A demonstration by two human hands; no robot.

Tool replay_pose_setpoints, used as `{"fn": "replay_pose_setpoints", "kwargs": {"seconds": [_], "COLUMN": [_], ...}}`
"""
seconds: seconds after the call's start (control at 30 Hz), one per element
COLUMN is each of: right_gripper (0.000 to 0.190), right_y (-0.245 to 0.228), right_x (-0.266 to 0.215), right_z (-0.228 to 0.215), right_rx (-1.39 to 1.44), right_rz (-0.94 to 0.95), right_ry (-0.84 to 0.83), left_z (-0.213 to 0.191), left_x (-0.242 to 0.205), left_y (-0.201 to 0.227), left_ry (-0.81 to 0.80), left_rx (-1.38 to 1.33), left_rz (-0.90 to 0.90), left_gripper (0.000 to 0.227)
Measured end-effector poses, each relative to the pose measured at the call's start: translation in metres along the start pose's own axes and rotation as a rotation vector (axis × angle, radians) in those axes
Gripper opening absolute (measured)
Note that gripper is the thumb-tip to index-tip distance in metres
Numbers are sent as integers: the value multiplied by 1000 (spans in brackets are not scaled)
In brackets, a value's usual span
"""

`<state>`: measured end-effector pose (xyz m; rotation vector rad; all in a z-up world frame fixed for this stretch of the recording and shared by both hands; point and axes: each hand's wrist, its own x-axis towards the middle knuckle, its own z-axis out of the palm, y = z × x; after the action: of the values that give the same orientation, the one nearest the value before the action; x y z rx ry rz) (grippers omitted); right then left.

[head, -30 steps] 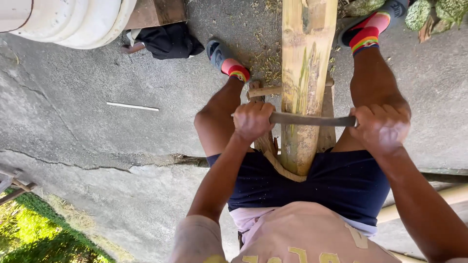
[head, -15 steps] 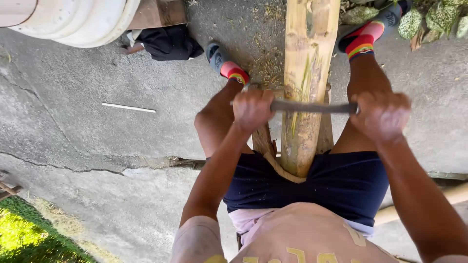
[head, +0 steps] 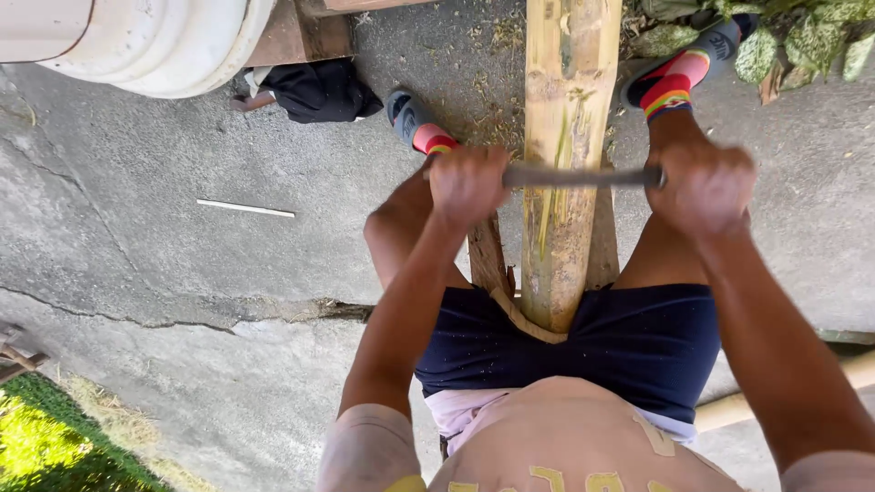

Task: Shaving the outer layer of a bamboo stalk using a large knife while straddling the wood on a bench.

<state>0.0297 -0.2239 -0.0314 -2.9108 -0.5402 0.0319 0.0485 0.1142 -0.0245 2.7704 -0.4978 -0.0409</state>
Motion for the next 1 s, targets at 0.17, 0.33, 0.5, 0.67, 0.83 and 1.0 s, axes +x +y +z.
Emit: {"fn": "replay_pose_setpoints", "kwargs": {"seconds": [0.17, 0.33, 0.5, 0.67, 0.83, 1.0], "right_gripper": [31, 30, 36, 30, 30, 41], "right_y": [3, 13, -5, -7, 28, 16], "right_x": [-32, 36, -10, -24, 54, 33], "right_z": [16, 3, 7, 7, 15, 13], "right_rx": [1, -75, 5, 69, -154, -238], "right_rz": [17, -21, 13, 9, -42, 2], "right_ry": [-65, 14, 16, -14, 24, -26], "left_z": [17, 16, 6, 23, 21, 30], "left_x": [-13, 39, -3, -23, 60, 46], "left_y": [-3, -31, -9, -12, -43, -41], "left_ry": [27, -45, -43, -144, -15, -32], "left_rx": [-43, 69, -4, -4, 89, -36], "left_rz": [56, 22, 2, 11, 27, -7], "left_gripper": [19, 16, 17, 16, 19, 42]}}
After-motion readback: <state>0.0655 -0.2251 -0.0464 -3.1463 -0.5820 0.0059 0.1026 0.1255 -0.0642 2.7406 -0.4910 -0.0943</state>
